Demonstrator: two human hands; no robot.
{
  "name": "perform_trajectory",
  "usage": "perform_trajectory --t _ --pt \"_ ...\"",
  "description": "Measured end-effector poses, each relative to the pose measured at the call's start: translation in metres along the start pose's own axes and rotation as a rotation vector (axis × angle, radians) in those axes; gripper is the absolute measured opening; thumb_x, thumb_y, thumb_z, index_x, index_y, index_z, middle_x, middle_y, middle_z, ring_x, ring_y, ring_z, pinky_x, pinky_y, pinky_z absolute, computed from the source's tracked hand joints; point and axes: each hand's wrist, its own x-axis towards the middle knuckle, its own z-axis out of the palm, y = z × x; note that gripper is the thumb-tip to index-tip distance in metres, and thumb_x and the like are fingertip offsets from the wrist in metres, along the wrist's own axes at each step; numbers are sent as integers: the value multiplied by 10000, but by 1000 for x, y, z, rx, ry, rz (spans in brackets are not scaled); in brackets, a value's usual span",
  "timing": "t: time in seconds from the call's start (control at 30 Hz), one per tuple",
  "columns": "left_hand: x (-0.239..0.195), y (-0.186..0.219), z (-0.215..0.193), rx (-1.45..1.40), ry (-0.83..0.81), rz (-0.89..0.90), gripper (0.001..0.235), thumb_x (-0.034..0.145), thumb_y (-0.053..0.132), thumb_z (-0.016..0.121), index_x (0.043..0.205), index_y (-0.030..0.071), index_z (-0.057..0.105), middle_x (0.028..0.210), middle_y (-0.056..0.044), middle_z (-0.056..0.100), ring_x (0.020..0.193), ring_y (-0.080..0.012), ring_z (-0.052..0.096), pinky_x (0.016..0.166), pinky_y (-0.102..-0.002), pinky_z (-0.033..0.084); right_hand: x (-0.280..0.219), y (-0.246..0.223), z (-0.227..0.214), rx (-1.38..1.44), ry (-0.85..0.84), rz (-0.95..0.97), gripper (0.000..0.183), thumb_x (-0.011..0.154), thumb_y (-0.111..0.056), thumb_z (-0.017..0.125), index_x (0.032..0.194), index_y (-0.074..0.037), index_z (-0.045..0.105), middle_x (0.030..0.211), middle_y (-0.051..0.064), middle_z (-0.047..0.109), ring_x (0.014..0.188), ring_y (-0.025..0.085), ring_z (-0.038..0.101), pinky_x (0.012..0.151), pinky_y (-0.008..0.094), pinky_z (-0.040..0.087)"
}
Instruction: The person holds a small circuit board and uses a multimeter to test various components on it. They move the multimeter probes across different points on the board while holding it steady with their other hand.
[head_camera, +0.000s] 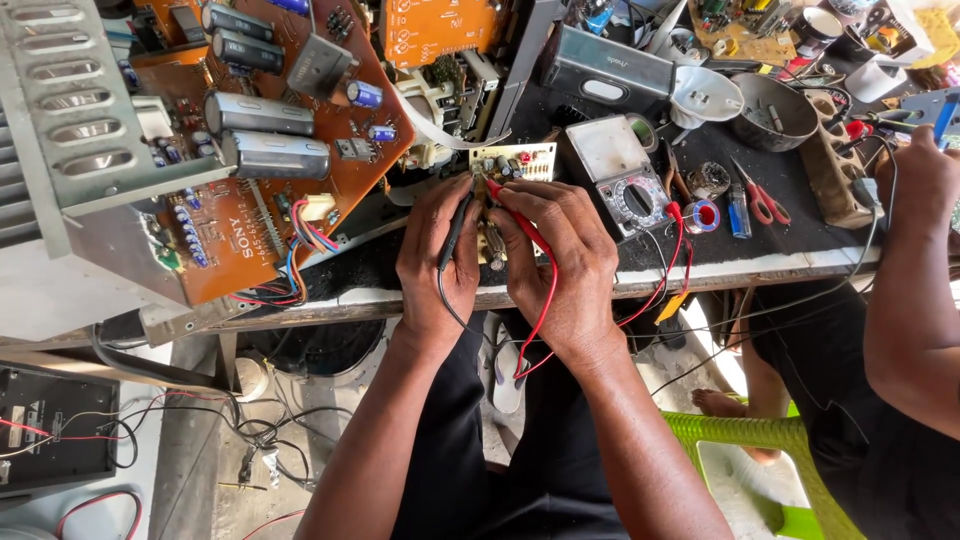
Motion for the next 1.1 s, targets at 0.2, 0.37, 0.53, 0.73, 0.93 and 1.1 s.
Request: perform_trajectory --t 0.2,0.37,0.53,0.73,0.93,1.1 --pt "-1 -1 2 2 7 6 285 1113 79 565 1395 123 565 1260 -83 600 1162 -361 688 925 -502 683 3 -4 2 -52 -8 4 94 931 48 761 1016 53 723 939 212 718 938 425 746 804 489 613" --pt "-1 -1 0 6 -2 1 282 1111 85 559 1391 110 568 1266 -92 601 1156 -357 690 931 -494 682 5 -10 2 -115 -24 -19 95 928 46 765 1014 53 725 934 211 721 920 422 746 784 484 614" --pt "-1 -2 -1 7 -20 17 282 1120 89 522 1400 105 556 1278 -98 589 1156 -354 690 930 -485 684 5 -14 5 -197 -34 -37 81 940 7 759 1011 26 727 950 181 728 909 388 746 768 459 608" --pt "-1 -2 1 11 -9 19 287 1124 85 509 1407 93 551 1292 -107 583 1165 -365 686 939 -490 683 5 -15 5 -204 -32 -38 87 938 3 769 1013 20 728 958 169 736 903 378 749 748 445 602" --pt "-2 -4 1 18 43 60 273 1082 59 587 1355 41 597 1225 -124 624 1129 -365 703 926 -464 664 2 -12 8 -197 -66 -28 92 943 36 772 1017 40 718 967 186 743 914 402 752 761 463 595" --pt "-2 -7 1 2 24 58 275 1069 70 602 1343 40 613 1231 -121 633 1141 -343 707 942 -440 653 3 -16 9 -231 -58 -18 88 942 58 763 1012 32 718 962 183 745 906 398 754 760 464 599"
